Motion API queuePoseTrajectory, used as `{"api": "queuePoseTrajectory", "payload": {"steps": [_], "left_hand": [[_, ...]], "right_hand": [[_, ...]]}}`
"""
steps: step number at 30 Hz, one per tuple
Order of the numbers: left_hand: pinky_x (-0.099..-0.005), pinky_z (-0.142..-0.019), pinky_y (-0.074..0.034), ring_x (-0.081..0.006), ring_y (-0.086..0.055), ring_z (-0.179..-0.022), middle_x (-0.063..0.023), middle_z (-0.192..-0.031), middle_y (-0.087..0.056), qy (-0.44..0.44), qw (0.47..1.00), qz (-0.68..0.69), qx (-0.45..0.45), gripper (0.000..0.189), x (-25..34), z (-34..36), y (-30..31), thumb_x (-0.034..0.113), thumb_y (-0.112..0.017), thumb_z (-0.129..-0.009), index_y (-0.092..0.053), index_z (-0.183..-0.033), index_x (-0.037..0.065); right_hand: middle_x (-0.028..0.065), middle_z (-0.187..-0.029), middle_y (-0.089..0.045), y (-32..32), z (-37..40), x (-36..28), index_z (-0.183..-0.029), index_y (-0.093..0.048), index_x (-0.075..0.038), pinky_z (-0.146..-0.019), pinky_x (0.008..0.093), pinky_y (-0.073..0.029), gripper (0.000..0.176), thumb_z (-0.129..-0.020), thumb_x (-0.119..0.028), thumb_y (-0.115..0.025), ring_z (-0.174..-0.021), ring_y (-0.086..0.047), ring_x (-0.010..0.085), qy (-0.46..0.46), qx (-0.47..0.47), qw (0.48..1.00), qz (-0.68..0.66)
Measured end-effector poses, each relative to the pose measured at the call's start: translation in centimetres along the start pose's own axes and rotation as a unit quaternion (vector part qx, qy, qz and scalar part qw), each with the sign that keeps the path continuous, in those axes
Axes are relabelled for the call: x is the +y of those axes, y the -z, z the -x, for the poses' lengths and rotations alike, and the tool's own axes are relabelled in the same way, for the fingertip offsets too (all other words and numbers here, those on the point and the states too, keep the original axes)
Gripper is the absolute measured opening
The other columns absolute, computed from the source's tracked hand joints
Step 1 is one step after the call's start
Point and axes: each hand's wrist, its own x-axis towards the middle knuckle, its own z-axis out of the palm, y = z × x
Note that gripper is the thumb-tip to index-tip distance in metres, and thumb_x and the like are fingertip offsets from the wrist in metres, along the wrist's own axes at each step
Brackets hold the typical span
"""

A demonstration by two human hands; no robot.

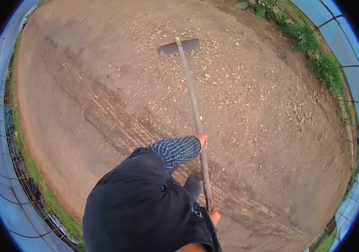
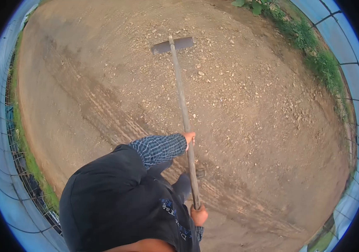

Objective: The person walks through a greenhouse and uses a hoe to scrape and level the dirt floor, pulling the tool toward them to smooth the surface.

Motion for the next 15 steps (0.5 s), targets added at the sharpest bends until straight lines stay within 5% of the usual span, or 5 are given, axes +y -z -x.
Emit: {"api": "queuePoseTrajectory", "payload": {"steps": [2,5,7,11,15], "left_hand": [[-0.0308,-0.044,-0.04,-0.0169,-0.045,-0.047,-0.0044,-0.054,-0.045,0.062,0.997,0.008,-0.034,0.013,-7.7,2.1,-0.5,0.012,-0.055,-0.069,-0.044,-0.063,0.008],[-0.0321,-0.054,-0.044,-0.0162,-0.049,-0.055,-0.0031,-0.062,-0.047,0.258,0.965,0.04,-0.027,0.011,-14.1,10.7,-3.1,0.013,-0.055,-0.071,-0.046,-0.072,0.009],[-0.0333,-0.054,-0.042,-0.0151,-0.049,-0.056,-0.0008,-0.062,-0.046,0.283,0.957,0.051,-0.05,0.009,-17.8,15.2,-4.7,0.02,-0.051,-0.073,-0.045,-0.074,0.013],[-0.032,-0.06,-0.044,-0.0144,-0.052,-0.065,0.0,-0.069,-0.048,0.344,0.931,0.1,-0.068,0.014,-23.9,18.3,-6.2,0.02,-0.053,-0.074,-0.046,-0.084,0.014],[-0.0341,-0.06,-0.045,-0.0158,-0.052,-0.061,-0.0009,-0.067,-0.049,0.345,0.93,0.124,-0.028,0.012,-23.8,16.8,-5.0,0.018,-0.053,-0.073,-0.045,-0.08,0.012]], "right_hand": [[0.0183,-0.059,-0.055,2.8,3.7,5.6,-0.066,-0.056,-0.004,-0.052,0.0416,-0.044,0.024,-0.059,-0.027,-0.063,-0.058,-0.056,0.0357,-0.06,-0.033,0.997,0.045],[0.0169,-0.054,-0.053,9.4,9.5,12.1,-0.06,-0.055,-0.005,-0.049,0.041,-0.043,0.021,-0.053,-0.022,-0.064,-0.053,-0.055,0.0337,0.001,0.018,0.987,0.162],[0.0192,-0.08,-0.059,17.2,11.6,11.4,-0.098,-0.053,-0.008,-0.064,0.0436,-0.045,0.042,-0.073,-0.041,-0.051,-0.074,-0.057,0.0365,-0.127,-0.205,0.93,0.278],[0.0183,-0.075,-0.059,24.3,13.6,12.0,-0.084,-0.058,-0.009,-0.063,0.0426,-0.046,0.032,-0.071,-0.037,-0.053,-0.072,-0.057,0.0348,-0.141,-0.186,0.917,0.324],[0.0178,-0.067,-0.057,22.3,10.5,14.4,-0.075,-0.058,-0.007,-0.057,0.0406,-0.045,0.025,-0.062,-0.029,-0.059,-0.064,-0.057,0.0342,-0.091,-0.134,0.932,0.324]]}}
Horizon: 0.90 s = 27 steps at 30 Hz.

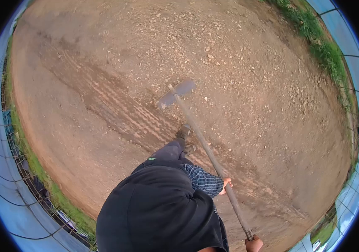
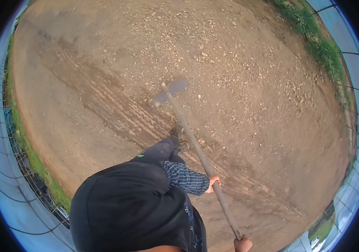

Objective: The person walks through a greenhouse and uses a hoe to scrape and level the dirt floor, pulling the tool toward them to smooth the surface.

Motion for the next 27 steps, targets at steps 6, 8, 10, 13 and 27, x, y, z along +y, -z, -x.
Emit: {"api": "queuePoseTrajectory", "payload": {"steps": [6,8,10,13,27], "left_hand": [[-0.0392,-0.059,-0.046,-0.0201,-0.05,-0.06,-0.0051,-0.063,-0.046,-0.137,0.991,-0.008,-0.005,0.012,16.1,1.6,7.8,0.014,-0.055,-0.075,-0.045,-0.076,0.007],[-0.0372,-0.055,-0.045,-0.0187,-0.046,-0.053,-0.0055,-0.06,-0.044,-0.261,0.965,-0.016,-0.006,0.012,22.5,1.3,11.5,0.013,-0.052,-0.077,-0.044,-0.072,0.006],[-0.0343,-0.051,-0.044,-0.0168,-0.044,-0.05,-0.0037,-0.055,-0.042,-0.307,0.95,-0.013,0.056,0.016,26.8,5.8,12.9,0.016,-0.051,-0.077,-0.043,-0.066,0.008],[-0.0332,-0.049,-0.043,-0.0164,-0.043,-0.048,-0.0028,-0.052,-0.041,-0.35,0.932,-0.053,0.078,0.019,27.7,8.8,13.3,0.017,-0.05,-0.078,-0.042,-0.063,0.009],[-0.0366,-0.057,-0.046,-0.0201,-0.047,-0.059,-0.0061,-0.067,-0.044,-0.139,0.988,-0.066,0.011,0.008,13.6,5.7,11.8,0.01,-0.049,-0.078,-0.042,-0.077,0.007]], "right_hand": [[0.0158,-0.06,-0.056,-7.2,-6.5,-15.2,-0.065,-0.057,-0.007,-0.054,0.0416,-0.045,0.021,-0.055,-0.025,-0.062,-0.059,-0.056,0.0335,0.106,0.116,0.982,-0.106],[0.0165,-0.06,-0.056,-6.3,-5.3,-22.0,-0.067,-0.057,-0.007,-0.056,0.0419,-0.045,0.022,-0.058,-0.026,-0.061,-0.061,-0.056,0.0338,0.139,0.127,0.968,-0.168],[0.0186,-0.062,-0.056,-6.3,-4.2,-27.1,-0.066,-0.055,-0.005,-0.058,0.0422,-0.045,0.024,-0.058,-0.027,-0.062,-0.063,-0.056,0.0347,0.176,0.146,0.947,-0.227],[0.0176,-0.061,-0.056,-5.0,-1.5,-29.0,-0.066,-0.056,-0.005,-0.055,0.0415,-0.045,0.021,-0.057,-0.024,-0.062,-0.06,-0.057,0.0339,0.176,0.17,0.932,-0.268],[0.0179,-0.074,-0.059,-7.8,5.5,-18.9,-0.083,-0.058,-0.008,-0.06,0.0406,-0.045,0.03,-0.07,-0.035,-0.055,-0.068,-0.057,0.0338,0.05,0.02,0.993,-0.106]]}}
